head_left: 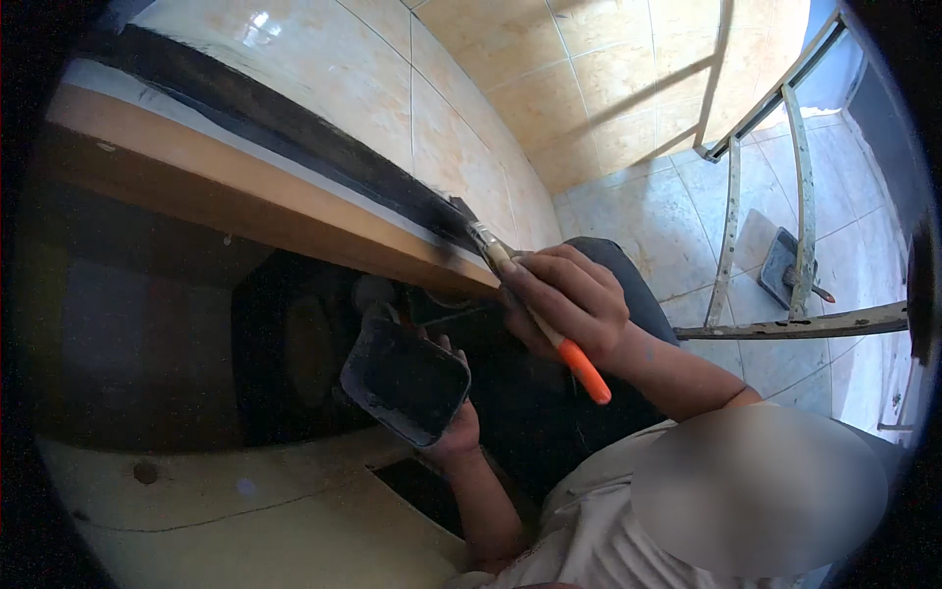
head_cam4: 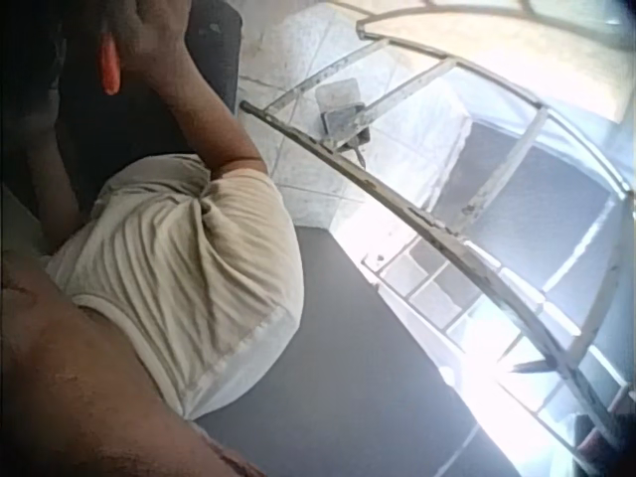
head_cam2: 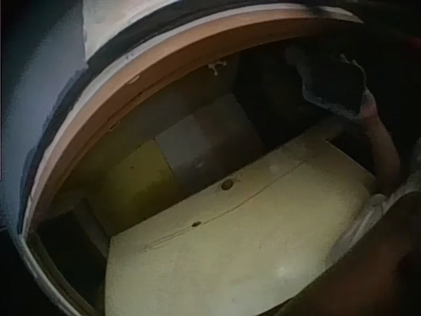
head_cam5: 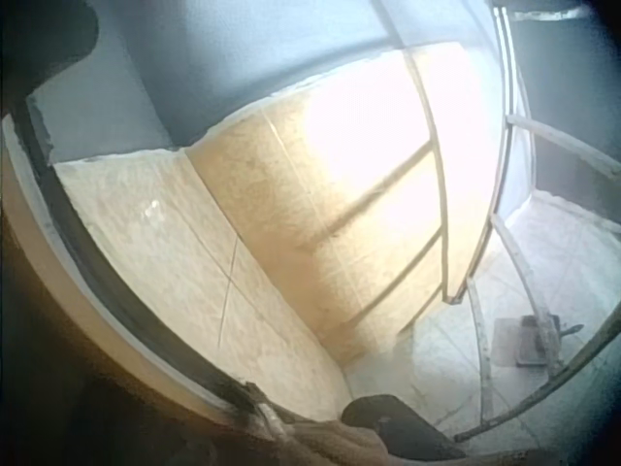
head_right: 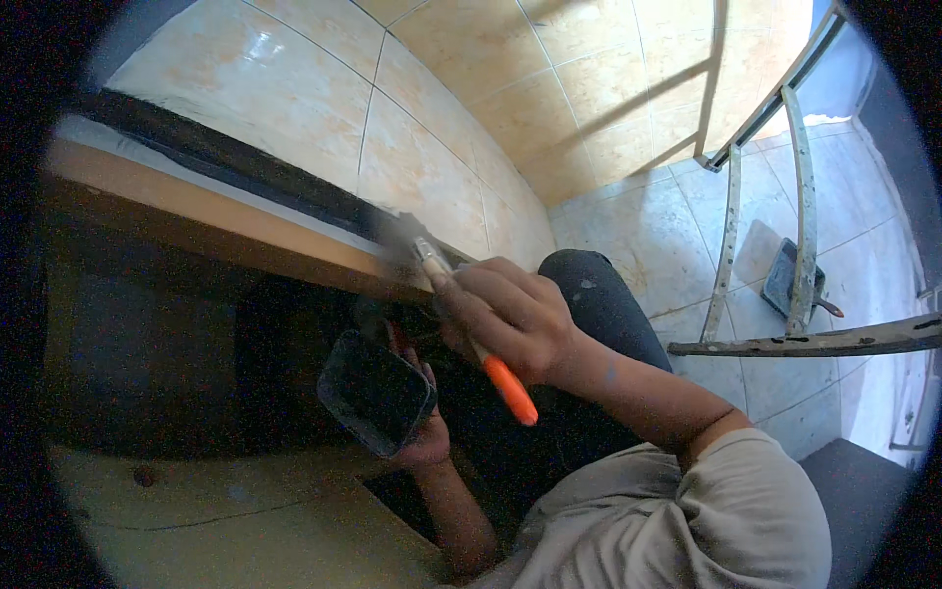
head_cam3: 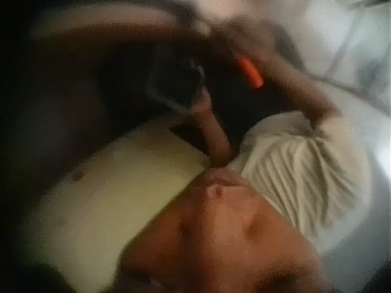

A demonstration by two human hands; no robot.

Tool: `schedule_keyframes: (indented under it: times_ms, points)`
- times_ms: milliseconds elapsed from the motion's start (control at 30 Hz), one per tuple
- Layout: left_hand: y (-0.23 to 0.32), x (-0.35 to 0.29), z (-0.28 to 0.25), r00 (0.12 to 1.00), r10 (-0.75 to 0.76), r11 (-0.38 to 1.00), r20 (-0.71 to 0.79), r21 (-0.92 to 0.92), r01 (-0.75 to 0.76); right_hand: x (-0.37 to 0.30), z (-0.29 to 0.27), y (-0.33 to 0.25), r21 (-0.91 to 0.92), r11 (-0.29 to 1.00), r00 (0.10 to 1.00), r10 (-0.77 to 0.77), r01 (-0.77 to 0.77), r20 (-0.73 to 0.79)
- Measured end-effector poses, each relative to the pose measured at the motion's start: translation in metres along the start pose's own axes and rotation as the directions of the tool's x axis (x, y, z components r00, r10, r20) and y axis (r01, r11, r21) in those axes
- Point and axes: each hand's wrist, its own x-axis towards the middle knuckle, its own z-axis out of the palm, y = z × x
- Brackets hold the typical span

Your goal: The person paints the edges of a doorway and the top of a tiled wall using a brush, dipping it into a container of dark paint held in the other hand.

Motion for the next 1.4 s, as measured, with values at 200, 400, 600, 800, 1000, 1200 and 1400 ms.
schedule_keyframes:
  times_ms: [200, 400, 600, 800, 1000, 1200, 1400]
  points:
    - [-0.005, 0.006, 0.022, 0.999, -0.023, 0.789, -0.044, -0.614, -0.009, 0.051, 0.005, -0.001, 0.027, 0.981, 0.974, -0.188, 0.193, -0.122]
    - [-0.004, 0.004, 0.011, 0.998, 0.005, 1.000, -0.057, -0.027, -0.006, 0.008, 0.008, -0.004, -0.042, 0.998, 0.999, -0.037, 0.036, -0.023]
    - [-0.004, -0.005, 0.004, 0.982, 0.165, 0.516, 0.089, 0.841, -0.163, 0.030, 0.013, -0.015, 0.006, 0.995, 0.984, -0.095, 0.097, -0.153]
    - [-0.008, 0.004, 0.010, 0.986, 0.162, 0.898, -0.045, 0.421, -0.128, -0.031, 0.028, -0.012, -0.110, 0.993, 0.997, -0.041, 0.034, -0.064]
    - [0.004, -0.002, -0.007, 0.992, 0.064, 0.981, -0.111, 0.189, -0.042, -0.088, -0.008, -0.039, 0.093, 0.994, 0.999, 0.050, -0.050, 0.010]
    - [0.001, 0.015, 0.014, 0.985, 0.035, 0.999, -0.169, -0.032, -0.041, -0.101, -0.060, -0.045, 0.338, 0.911, 0.969, 0.196, -0.238, 0.153]
    - [-0.013, 0.033, 0.018, 0.998, 0.032, 0.988, -0.053, -0.152, -0.040, -0.075, -0.090, -0.035, 0.381, 0.660, 0.745, 0.654, -0.647, 0.132]
